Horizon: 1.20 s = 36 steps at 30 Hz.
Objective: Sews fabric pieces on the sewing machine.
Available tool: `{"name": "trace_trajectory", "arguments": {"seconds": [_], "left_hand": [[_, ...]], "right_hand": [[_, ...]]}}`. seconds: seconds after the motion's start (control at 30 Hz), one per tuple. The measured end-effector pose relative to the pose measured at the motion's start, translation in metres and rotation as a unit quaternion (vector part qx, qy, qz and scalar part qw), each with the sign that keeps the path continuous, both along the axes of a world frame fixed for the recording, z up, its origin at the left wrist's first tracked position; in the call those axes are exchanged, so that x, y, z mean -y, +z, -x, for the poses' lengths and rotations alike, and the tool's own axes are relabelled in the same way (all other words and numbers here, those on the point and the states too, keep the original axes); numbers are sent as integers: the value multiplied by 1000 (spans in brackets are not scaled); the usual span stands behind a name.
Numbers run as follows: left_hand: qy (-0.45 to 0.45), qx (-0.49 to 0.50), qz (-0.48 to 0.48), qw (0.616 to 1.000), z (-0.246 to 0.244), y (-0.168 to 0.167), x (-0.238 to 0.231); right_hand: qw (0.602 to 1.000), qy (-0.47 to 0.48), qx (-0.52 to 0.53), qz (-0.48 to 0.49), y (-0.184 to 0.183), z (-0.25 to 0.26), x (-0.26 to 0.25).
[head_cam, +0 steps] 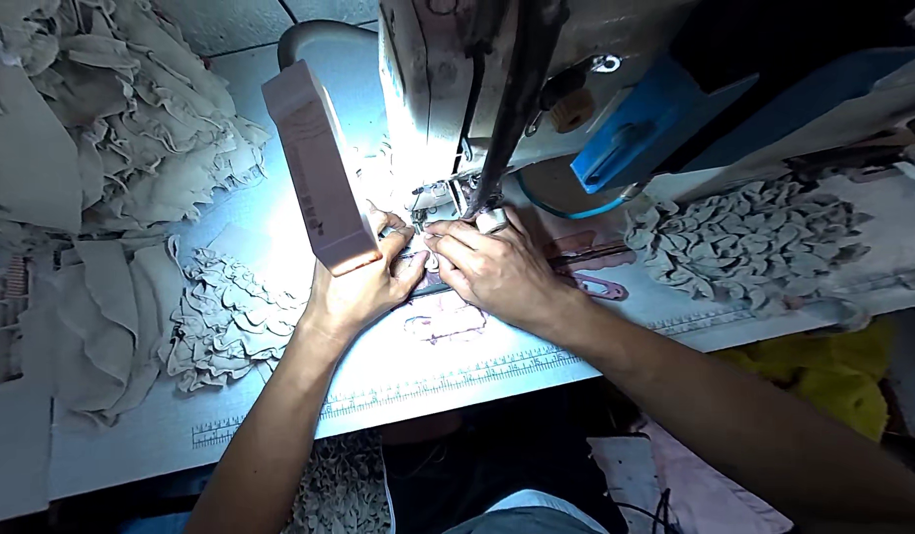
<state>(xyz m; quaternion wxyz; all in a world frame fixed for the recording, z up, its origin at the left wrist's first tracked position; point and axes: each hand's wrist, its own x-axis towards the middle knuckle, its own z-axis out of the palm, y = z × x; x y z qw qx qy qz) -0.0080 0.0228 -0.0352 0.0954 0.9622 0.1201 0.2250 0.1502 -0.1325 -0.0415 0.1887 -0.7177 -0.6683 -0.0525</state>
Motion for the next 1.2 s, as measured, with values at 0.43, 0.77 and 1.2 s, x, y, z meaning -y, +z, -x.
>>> {"name": "trace_trajectory", "arguments": {"seconds": [0.43,0.77,1.2], "left_hand": [[-77,29,63,995,3,-4,-3],[-41,-4,58,997,6,-1,2],[-39,33,55,997,0,-5,2]], "right_hand": [[999,29,-25,-25,-3,-2,6],[999,46,20,-3,0,-10,3],[995,-80,-45,-25,3,23,17]]}}
